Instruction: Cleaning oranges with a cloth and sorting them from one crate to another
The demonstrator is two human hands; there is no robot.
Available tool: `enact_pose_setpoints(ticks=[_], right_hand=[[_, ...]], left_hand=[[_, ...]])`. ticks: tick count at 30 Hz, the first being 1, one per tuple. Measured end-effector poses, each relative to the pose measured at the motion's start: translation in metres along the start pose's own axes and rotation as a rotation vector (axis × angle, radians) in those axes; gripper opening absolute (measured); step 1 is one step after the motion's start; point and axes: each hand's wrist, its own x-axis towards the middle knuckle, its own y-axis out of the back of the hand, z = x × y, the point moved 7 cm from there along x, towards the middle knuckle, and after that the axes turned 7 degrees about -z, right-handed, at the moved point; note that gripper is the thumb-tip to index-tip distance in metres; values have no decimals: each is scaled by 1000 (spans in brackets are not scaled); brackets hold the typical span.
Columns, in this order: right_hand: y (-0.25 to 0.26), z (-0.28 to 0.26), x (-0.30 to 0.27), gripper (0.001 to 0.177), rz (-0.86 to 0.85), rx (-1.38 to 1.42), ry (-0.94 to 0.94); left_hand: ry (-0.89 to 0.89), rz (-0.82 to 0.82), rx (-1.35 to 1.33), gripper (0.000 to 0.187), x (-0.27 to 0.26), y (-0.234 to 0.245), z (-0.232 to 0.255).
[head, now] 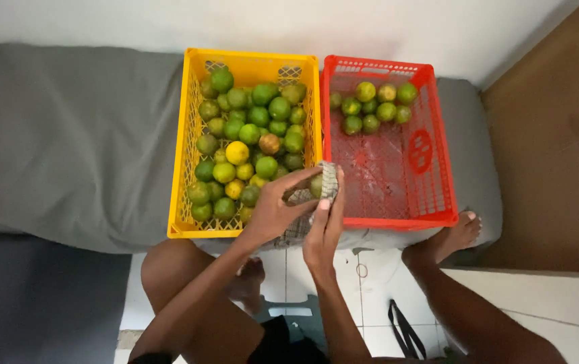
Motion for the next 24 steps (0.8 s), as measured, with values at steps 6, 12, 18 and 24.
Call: enact_pose_setpoints(ticks=[6,12,18,24], right_hand=[[19,11,13,54,-28,35,-103],[-3,-33,-2,51,-80,-422,164],[20,-11,20,53,-171,-214,13],[-9,-39,20,49,-355,-579,95]], left_hand=[[44,-125,68,42,-3,-10,47],[44,52,363,55,0,13,25],[68,-114,333,56,-6,-6,5],[138,36,380,56,-1,26,10]])
